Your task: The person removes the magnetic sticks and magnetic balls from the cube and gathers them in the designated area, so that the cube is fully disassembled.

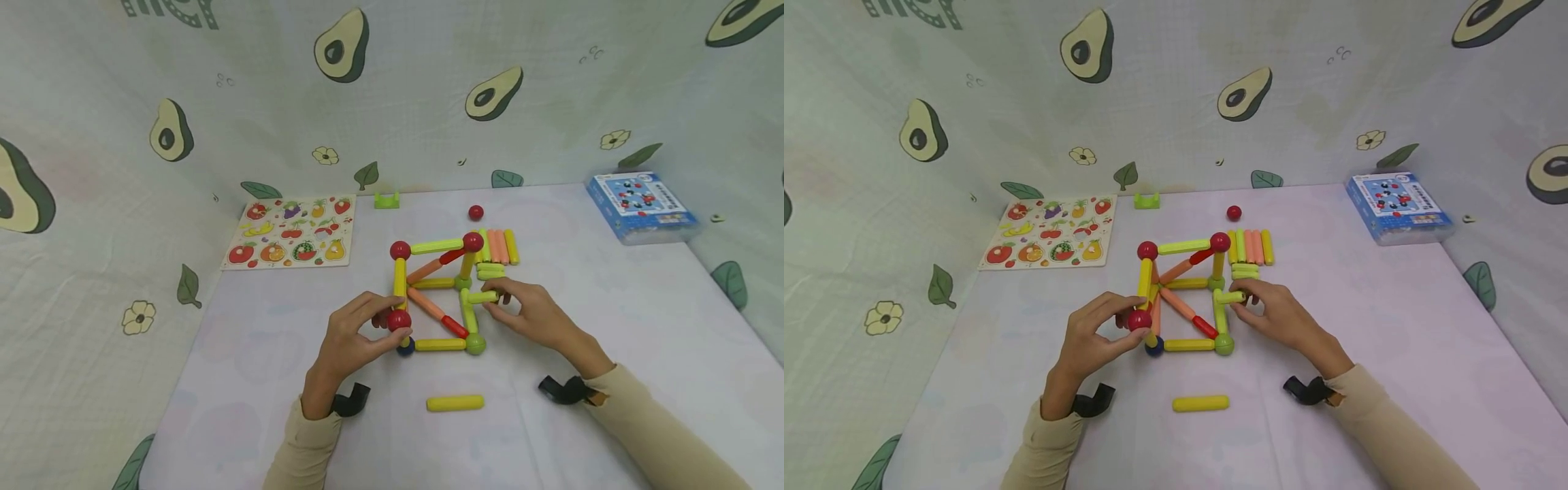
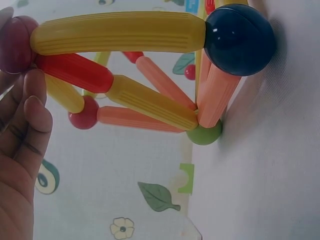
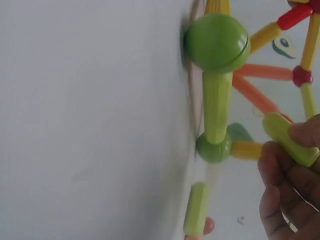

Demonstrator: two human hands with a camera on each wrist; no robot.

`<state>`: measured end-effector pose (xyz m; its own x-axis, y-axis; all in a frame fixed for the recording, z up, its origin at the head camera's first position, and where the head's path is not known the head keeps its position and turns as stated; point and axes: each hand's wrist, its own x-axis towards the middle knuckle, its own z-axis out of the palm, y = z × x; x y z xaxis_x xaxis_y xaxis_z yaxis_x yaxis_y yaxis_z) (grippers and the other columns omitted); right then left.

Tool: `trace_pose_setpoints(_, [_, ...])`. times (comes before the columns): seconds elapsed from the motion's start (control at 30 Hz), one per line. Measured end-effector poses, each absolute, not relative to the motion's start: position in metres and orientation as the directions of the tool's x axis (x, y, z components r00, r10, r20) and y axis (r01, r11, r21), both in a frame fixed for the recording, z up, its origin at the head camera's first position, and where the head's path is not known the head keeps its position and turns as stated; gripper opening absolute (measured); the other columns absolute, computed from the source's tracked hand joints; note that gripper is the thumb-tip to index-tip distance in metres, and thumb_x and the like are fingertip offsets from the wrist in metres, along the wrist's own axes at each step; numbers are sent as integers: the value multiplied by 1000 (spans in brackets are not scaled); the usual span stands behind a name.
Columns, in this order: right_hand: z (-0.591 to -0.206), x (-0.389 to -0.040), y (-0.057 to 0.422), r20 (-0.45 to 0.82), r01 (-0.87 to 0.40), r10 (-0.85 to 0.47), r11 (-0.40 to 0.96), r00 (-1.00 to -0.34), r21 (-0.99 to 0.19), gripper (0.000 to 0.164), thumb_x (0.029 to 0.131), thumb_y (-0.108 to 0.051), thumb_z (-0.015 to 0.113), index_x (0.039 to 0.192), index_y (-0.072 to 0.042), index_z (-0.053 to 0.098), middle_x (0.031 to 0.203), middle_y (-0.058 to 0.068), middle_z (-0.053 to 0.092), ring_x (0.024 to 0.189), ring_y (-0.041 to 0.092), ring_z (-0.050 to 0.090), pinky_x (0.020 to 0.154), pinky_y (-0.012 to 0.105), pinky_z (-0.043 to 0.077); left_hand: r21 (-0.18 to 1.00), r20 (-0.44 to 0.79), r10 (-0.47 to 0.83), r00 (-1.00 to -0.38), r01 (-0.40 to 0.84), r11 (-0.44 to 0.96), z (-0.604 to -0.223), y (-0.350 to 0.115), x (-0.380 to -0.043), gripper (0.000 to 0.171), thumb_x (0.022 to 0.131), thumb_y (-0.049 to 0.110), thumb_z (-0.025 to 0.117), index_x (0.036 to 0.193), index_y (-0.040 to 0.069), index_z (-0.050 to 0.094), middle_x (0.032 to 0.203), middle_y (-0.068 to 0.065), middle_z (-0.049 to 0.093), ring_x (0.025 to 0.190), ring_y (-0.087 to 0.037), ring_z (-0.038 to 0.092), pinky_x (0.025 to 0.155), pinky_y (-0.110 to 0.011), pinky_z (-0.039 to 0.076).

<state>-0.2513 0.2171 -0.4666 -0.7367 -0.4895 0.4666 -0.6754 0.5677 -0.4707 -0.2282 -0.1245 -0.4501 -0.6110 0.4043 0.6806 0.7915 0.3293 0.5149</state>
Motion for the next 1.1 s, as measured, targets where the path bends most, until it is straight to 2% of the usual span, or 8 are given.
trace_pose_setpoints(0.2, [-475,-268,231,485,-589,-375,686,-790,-428,32,76,-1,85,104,-7,72,100,3,63,80,18,57,65,37,53,519,679,404,-613,790,326,-449,-125,-227,44,82,26,84,121,11,70,91,3,62,75,-11,54,61,-27,51])
trace_pose_setpoints(0.37, [-482,-276,233,420,-536,-361,716,-833,-448,35,78,1,83,111,-2,70,103,7,65,83,18,59,71,39,56,520,676,405,-616,788,331,-450,-125,-227,45,82,28,84,121,11,70,91,3,62,76,-11,54,63,-24,51])
trace_pose_setpoints(0.53, [-485,-281,233,365,-499,-359,746,-859,-441,33,82,-1,80,113,-1,67,102,10,66,85,21,59,76,42,55,524,675,407,-616,788,323,-452,-124,-227,44,83,28,83,121,11,70,91,3,62,76,-11,54,61,-28,51])
trace_pose_setpoints(0.83, [-490,-286,235,389,-521,-386,781,-836,-345,19,78,4,80,93,-2,71,99,10,61,91,27,57,83,46,49,524,678,407,-612,791,317,-450,-124,-228,43,85,31,82,121,10,70,92,4,62,76,-9,53,60,-29,52])
trace_pose_setpoints(0.97, [-486,-283,233,385,-528,-392,767,-836,-366,17,80,0,80,94,-3,72,99,8,62,89,26,58,81,47,49,524,680,405,-611,791,315,-450,-124,-227,43,83,28,83,121,10,70,92,3,62,76,-10,54,62,-24,51])
trace_pose_setpoints(1.1, [-478,-275,227,413,-602,-448,676,-793,-424,23,79,-2,83,99,-5,72,99,5,64,87,21,60,76,44,54,520,683,401,-611,792,319,-449,-125,-228,43,84,29,83,121,11,70,92,3,63,76,-11,54,62,-24,51])
